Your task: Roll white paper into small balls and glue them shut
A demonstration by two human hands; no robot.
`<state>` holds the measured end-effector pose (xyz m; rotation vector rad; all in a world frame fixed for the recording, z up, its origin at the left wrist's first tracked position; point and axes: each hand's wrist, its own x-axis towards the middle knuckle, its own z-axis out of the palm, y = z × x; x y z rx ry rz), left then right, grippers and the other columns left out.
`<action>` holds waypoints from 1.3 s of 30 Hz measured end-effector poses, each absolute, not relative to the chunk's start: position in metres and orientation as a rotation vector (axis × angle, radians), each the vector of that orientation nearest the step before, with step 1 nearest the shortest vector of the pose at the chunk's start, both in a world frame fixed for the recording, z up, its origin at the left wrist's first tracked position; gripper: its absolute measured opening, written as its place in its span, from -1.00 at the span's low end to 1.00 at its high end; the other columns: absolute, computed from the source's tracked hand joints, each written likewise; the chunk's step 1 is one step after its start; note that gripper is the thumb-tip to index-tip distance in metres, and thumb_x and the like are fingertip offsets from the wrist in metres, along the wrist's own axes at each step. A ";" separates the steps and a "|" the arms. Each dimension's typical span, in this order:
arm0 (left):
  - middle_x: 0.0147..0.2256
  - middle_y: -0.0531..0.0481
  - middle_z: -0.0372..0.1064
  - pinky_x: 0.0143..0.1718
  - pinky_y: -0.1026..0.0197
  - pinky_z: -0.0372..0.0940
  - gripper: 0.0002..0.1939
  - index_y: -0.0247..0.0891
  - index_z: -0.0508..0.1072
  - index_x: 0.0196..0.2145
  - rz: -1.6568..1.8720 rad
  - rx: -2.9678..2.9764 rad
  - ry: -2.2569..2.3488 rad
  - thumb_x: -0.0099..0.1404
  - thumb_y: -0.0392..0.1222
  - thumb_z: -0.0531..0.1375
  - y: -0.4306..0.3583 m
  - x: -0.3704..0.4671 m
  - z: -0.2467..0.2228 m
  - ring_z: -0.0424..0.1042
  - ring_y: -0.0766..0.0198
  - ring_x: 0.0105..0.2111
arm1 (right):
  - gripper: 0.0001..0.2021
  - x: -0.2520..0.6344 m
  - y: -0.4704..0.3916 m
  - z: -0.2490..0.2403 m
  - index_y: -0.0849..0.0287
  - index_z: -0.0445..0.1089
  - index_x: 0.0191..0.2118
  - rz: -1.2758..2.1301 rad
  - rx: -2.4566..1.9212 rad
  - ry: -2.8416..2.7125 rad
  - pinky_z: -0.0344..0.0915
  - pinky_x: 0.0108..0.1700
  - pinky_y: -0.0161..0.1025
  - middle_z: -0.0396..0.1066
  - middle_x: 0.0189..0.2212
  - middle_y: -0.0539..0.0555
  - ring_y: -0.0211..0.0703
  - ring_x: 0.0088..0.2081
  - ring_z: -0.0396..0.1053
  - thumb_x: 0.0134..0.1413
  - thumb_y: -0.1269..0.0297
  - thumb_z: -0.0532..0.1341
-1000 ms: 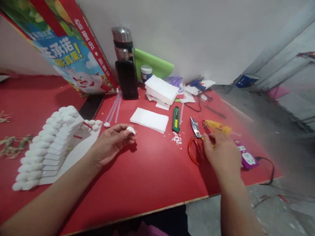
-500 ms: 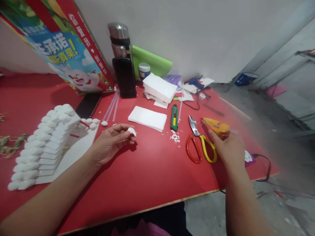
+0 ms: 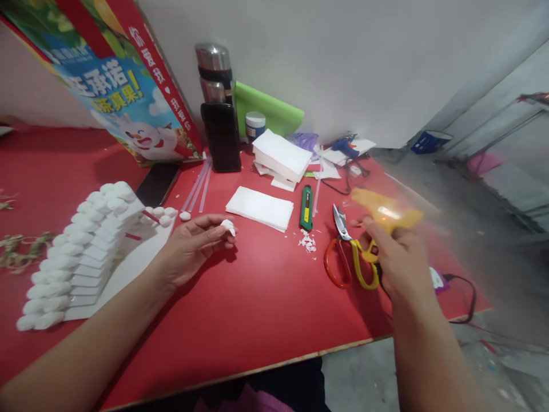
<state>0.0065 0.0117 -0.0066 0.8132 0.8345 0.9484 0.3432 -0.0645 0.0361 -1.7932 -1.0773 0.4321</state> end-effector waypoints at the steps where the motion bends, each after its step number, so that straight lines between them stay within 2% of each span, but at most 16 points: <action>1: -0.34 -0.06 0.61 -0.33 0.17 0.49 -0.68 -0.27 0.60 -0.26 0.957 0.804 0.853 0.09 -0.13 0.55 0.012 0.007 -0.006 0.57 0.23 -0.39 | -0.81 0.331 -0.062 0.043 0.14 0.47 -0.38 0.604 -1.628 -0.994 0.11 -0.51 -0.17 0.45 -0.40 0.18 -0.18 -0.51 0.26 0.09 0.14 0.38; 3: -0.35 -0.06 0.62 -0.32 0.17 0.49 -0.64 -0.28 0.58 -0.29 0.976 0.777 0.892 0.02 -0.14 0.58 0.012 0.007 -0.005 0.58 0.22 -0.39 | -0.84 0.308 -0.055 0.052 0.15 0.51 -0.33 0.872 -1.430 -0.977 0.06 -0.52 -0.18 0.41 -0.41 0.14 -0.22 -0.53 0.20 0.11 0.17 0.38; 6: -0.36 -0.07 0.63 -0.32 0.18 0.48 -0.60 -0.29 0.57 -0.33 0.996 0.750 0.918 -0.07 -0.15 0.61 0.013 0.008 -0.003 0.60 0.21 -0.40 | -0.79 0.277 -0.042 0.052 0.16 0.51 -0.36 1.136 -1.197 -1.070 0.10 -0.50 -0.18 0.39 -0.44 0.08 -0.27 -0.55 0.18 0.21 0.14 0.32; 10: -0.38 -0.06 0.63 -0.30 0.22 0.48 -0.58 -0.31 0.59 -0.32 1.015 0.725 0.927 -0.10 -0.16 0.62 0.015 0.007 -0.004 0.60 0.24 -0.41 | -0.76 0.242 -0.029 0.032 0.17 0.51 -0.39 1.284 -0.990 -1.162 0.13 -0.49 -0.23 0.39 -0.44 0.02 -0.31 -0.55 0.24 0.24 0.14 0.32; 14: -0.38 -0.03 0.61 -0.26 0.20 0.47 -0.60 -0.30 0.59 -0.28 1.042 0.755 1.008 -0.04 -0.16 0.60 0.015 0.006 -0.008 0.59 0.26 -0.41 | -0.65 0.226 -0.027 0.006 0.15 0.46 -0.45 1.413 -0.998 -1.282 0.18 -0.49 -0.22 0.39 -0.50 0.01 -0.28 -0.57 0.23 0.24 0.01 0.28; 21: -0.41 0.00 0.56 -0.27 0.19 0.41 -0.66 -0.28 0.62 -0.29 1.079 1.026 1.207 0.03 -0.10 0.55 0.012 0.006 -0.004 0.52 0.25 -0.39 | -0.54 0.235 -0.030 -0.017 0.13 0.43 -0.46 1.432 -1.185 -1.444 0.21 -0.45 -0.24 0.34 -0.58 -0.02 -0.23 -0.53 0.28 0.30 -0.13 0.25; 29: -0.40 0.01 0.56 -0.29 0.20 0.36 -0.71 -0.25 0.61 -0.28 1.070 1.099 1.231 0.07 -0.11 0.52 0.011 0.007 -0.003 0.49 0.25 -0.38 | -0.52 0.237 -0.031 -0.021 0.13 0.43 -0.46 1.411 -1.275 -1.472 0.22 -0.41 -0.23 0.33 -0.58 -0.03 -0.23 -0.51 0.28 0.32 -0.16 0.24; 39: -0.39 0.01 0.55 -0.27 0.21 0.38 -0.66 -0.27 0.61 -0.26 1.065 1.106 1.236 0.07 -0.07 0.54 0.009 0.008 -0.001 0.50 0.25 -0.37 | -0.54 0.235 -0.031 -0.019 0.13 0.44 -0.46 1.412 -1.261 -1.448 0.22 -0.43 -0.24 0.33 -0.57 -0.03 -0.24 -0.51 0.27 0.30 -0.14 0.26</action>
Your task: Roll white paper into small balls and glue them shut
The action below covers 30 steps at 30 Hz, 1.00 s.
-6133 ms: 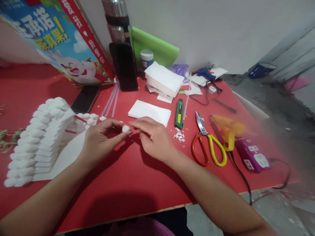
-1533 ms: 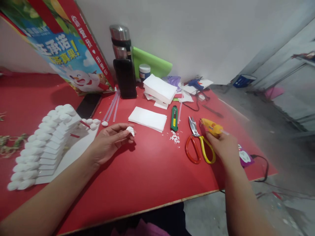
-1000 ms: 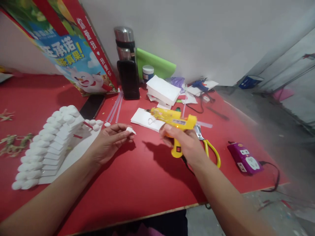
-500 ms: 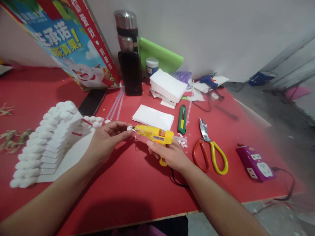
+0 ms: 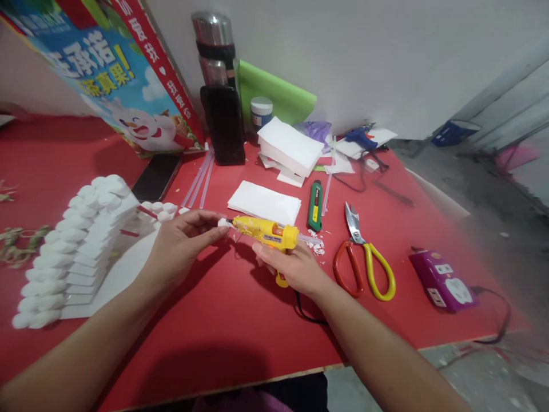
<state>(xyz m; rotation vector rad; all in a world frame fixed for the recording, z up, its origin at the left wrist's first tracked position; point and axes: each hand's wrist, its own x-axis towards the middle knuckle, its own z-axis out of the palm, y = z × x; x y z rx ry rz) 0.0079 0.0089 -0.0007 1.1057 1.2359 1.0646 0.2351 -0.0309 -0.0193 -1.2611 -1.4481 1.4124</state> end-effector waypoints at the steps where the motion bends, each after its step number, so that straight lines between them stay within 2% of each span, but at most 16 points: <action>1: -0.38 0.00 0.56 -0.27 0.21 0.38 -0.66 -0.27 0.61 -0.25 1.066 1.110 1.235 0.07 -0.07 0.53 0.009 0.008 0.000 0.50 0.26 -0.36 | -0.54 0.235 -0.031 -0.020 0.13 0.45 -0.45 1.408 -1.266 -1.446 0.22 -0.43 -0.25 0.32 -0.58 -0.04 -0.24 -0.52 0.26 0.30 -0.15 0.26; 12: -0.37 0.01 0.56 -0.25 0.20 0.38 -0.65 -0.26 0.59 -0.23 1.053 1.145 1.256 0.10 -0.05 0.52 0.009 0.007 -0.002 0.51 0.25 -0.34 | -0.50 0.237 -0.032 -0.022 0.14 0.46 -0.46 1.435 -1.299 -1.407 0.19 -0.45 -0.24 0.32 -0.58 -0.01 -0.24 -0.52 0.25 0.26 -0.21 0.28; 20: -0.36 0.01 0.56 -0.22 0.19 0.39 -0.67 -0.25 0.59 -0.25 1.058 1.126 1.247 0.09 -0.07 0.52 0.010 0.006 -0.003 0.51 0.25 -0.32 | -0.56 0.235 -0.031 -0.018 0.15 0.45 -0.47 1.441 -1.262 -1.386 0.18 -0.47 -0.26 0.34 -0.54 0.00 -0.27 -0.52 0.25 0.26 -0.12 0.30; 30: -0.35 0.00 0.56 -0.23 0.19 0.39 -0.65 -0.26 0.60 -0.24 1.050 1.141 1.249 0.08 -0.05 0.52 0.008 0.008 -0.001 0.50 0.24 -0.32 | -0.54 0.235 -0.031 -0.018 0.15 0.44 -0.45 1.455 -1.252 -1.397 0.18 -0.45 -0.26 0.34 -0.53 -0.01 -0.28 -0.51 0.24 0.28 -0.14 0.28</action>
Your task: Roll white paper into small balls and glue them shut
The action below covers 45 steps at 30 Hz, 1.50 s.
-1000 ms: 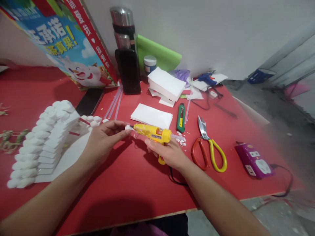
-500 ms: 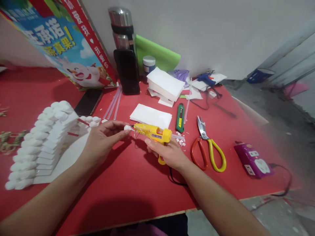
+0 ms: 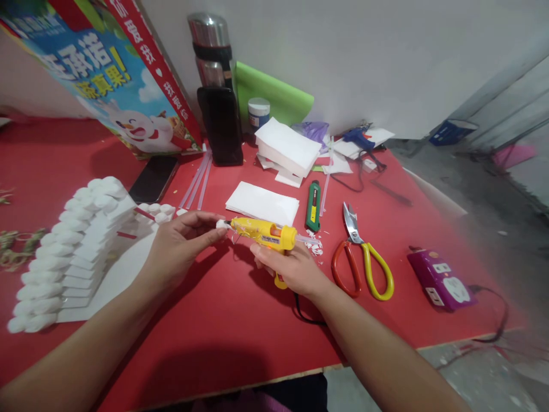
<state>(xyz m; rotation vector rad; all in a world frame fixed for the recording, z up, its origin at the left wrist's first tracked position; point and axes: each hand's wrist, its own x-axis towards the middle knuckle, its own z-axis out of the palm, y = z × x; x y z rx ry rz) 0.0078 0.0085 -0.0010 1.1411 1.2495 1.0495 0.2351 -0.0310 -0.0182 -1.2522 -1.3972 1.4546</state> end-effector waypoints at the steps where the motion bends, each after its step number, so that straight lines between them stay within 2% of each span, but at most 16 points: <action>1: -0.35 0.00 0.56 -0.23 0.19 0.39 -0.64 -0.26 0.60 -0.24 1.050 1.144 1.250 0.08 -0.05 0.52 0.008 0.008 -0.001 0.50 0.24 -0.32 | -0.54 0.235 -0.031 -0.018 0.15 0.44 -0.45 1.455 -1.247 -1.403 0.18 -0.45 -0.26 0.34 -0.53 -0.01 -0.28 -0.51 0.24 0.29 -0.14 0.28; 14: -0.31 -0.03 0.60 -0.22 0.17 0.41 -0.65 -0.24 0.62 -0.23 1.053 1.145 1.266 0.10 -0.02 0.53 0.009 0.007 -0.001 0.52 0.21 -0.30 | -0.53 0.234 -0.030 -0.013 0.14 0.41 -0.47 1.467 -1.276 -1.405 0.15 -0.46 -0.26 0.33 -0.54 -0.02 -0.28 -0.52 0.23 0.27 -0.15 0.26; 21: -0.32 -0.01 0.59 -0.22 0.18 0.42 -0.65 -0.21 0.62 -0.24 1.064 1.110 1.259 0.07 -0.04 0.55 0.010 0.006 -0.003 0.53 0.24 -0.31 | -0.58 0.232 -0.029 -0.014 0.14 0.39 -0.48 1.436 -1.226 -1.420 0.16 -0.45 -0.28 0.32 -0.54 -0.02 -0.29 -0.51 0.22 0.28 -0.06 0.26; 45: -0.34 -0.01 0.57 -0.20 0.18 0.41 -0.65 -0.24 0.61 -0.24 1.038 1.096 1.233 0.07 -0.06 0.54 0.009 0.008 -0.002 0.51 0.23 -0.32 | -0.50 0.236 -0.033 -0.017 0.14 0.42 -0.48 1.467 -1.300 -1.410 0.18 -0.43 -0.25 0.33 -0.55 -0.02 -0.27 -0.51 0.25 0.26 -0.19 0.28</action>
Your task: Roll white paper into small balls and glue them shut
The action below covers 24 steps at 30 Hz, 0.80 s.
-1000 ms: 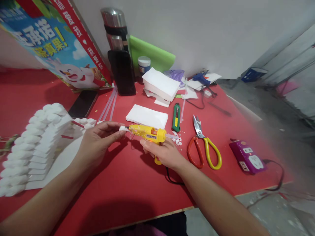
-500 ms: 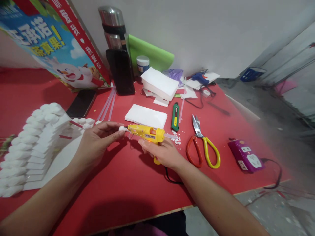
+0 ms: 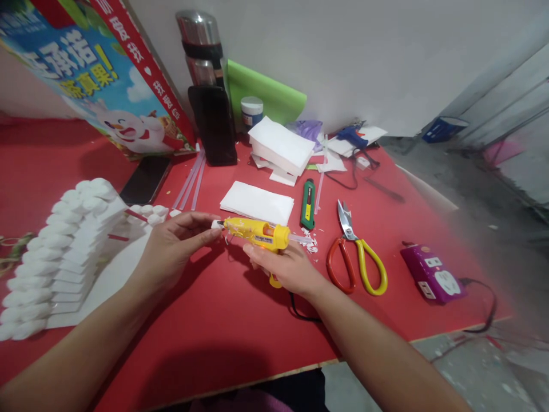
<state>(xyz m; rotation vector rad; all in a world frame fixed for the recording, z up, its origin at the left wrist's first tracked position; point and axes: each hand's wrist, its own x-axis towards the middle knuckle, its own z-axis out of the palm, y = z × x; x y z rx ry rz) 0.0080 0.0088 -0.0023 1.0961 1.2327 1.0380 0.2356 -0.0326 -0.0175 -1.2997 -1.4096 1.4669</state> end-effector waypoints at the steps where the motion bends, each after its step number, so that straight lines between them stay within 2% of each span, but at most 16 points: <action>1: -0.34 -0.01 0.57 -0.20 0.17 0.41 -0.65 -0.24 0.61 -0.23 1.039 1.106 1.236 0.08 -0.06 0.54 0.009 0.008 -0.002 0.52 0.22 -0.31 | -0.50 0.235 -0.032 -0.017 0.14 0.41 -0.48 1.468 -1.291 -1.411 0.18 -0.43 -0.25 0.32 -0.56 -0.03 -0.27 -0.51 0.24 0.26 -0.19 0.28; 17: -0.32 -0.02 0.61 -0.19 0.16 0.52 -0.74 -0.20 0.63 -0.19 1.066 1.251 1.236 0.17 -0.13 0.50 0.010 0.006 -0.002 0.59 0.18 -0.30 | -0.54 0.232 -0.032 -0.010 0.14 0.36 -0.53 1.486 -1.257 -1.389 0.17 -0.46 -0.26 0.30 -0.59 -0.03 -0.29 -0.54 0.22 0.26 -0.10 0.28; 24: -0.28 -0.04 0.61 -0.19 0.17 0.51 -0.73 -0.21 0.63 -0.19 1.077 1.304 1.276 0.18 -0.10 0.49 0.009 0.005 -0.003 0.58 0.19 -0.29 | -0.50 0.231 -0.033 -0.009 0.13 0.35 -0.54 1.475 -1.327 -1.390 0.18 -0.47 -0.26 0.32 -0.59 -0.02 -0.29 -0.54 0.23 0.22 -0.16 0.28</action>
